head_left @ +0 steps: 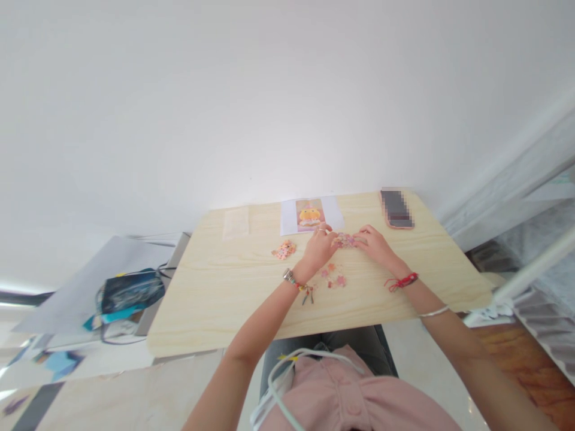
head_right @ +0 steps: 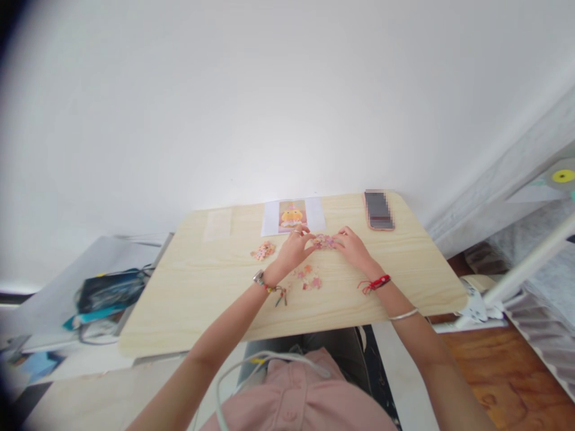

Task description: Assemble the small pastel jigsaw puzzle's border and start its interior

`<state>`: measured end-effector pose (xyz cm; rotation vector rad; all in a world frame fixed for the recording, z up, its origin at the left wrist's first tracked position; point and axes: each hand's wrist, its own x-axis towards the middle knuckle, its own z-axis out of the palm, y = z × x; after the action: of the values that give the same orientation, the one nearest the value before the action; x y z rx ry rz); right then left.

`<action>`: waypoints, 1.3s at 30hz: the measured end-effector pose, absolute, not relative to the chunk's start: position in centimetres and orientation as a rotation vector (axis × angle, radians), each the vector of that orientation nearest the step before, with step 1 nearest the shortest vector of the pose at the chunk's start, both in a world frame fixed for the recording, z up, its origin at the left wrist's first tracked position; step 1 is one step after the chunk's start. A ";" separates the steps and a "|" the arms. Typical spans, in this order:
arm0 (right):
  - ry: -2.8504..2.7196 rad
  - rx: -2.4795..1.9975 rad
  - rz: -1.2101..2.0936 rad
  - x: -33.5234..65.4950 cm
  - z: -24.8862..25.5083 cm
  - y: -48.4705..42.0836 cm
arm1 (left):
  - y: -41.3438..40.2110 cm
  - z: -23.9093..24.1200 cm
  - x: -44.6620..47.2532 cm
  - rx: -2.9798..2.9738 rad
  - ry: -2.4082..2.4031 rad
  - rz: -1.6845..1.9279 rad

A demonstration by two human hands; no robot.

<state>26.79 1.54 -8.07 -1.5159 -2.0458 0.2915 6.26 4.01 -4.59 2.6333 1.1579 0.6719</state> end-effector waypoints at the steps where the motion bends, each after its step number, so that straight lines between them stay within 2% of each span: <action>1: -2.042 -1.514 0.291 26.7 -7.9 1.4 | 3.7 -4.4 5.4 2.623 1.158 0.679; 6: -2.029 -1.472 0.293 25.7 -6.0 -1.1 | 1.5 -3.6 1.3 2.569 1.219 0.623; 10: -2.197 -1.356 0.421 23.9 -5.1 -4.6 | -1.3 -4.0 -0.5 2.542 1.190 0.572; 18: -2.356 -1.369 0.429 21.4 -5.6 -6.6 | -4.9 -5.6 2.2 2.561 1.171 0.594; 25: -2.352 -1.325 0.437 21.2 -5.9 -6.3 | -5.2 -6.3 4.1 2.572 1.265 0.617; 39: -2.235 -1.347 0.324 21.9 -4.5 -5.6 | -2.9 -4.7 4.5 2.634 1.221 0.698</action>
<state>21.93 -5.63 -4.54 -1.3471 -2.2348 0.3242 4.49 -2.92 -4.66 2.6339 1.2213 0.6985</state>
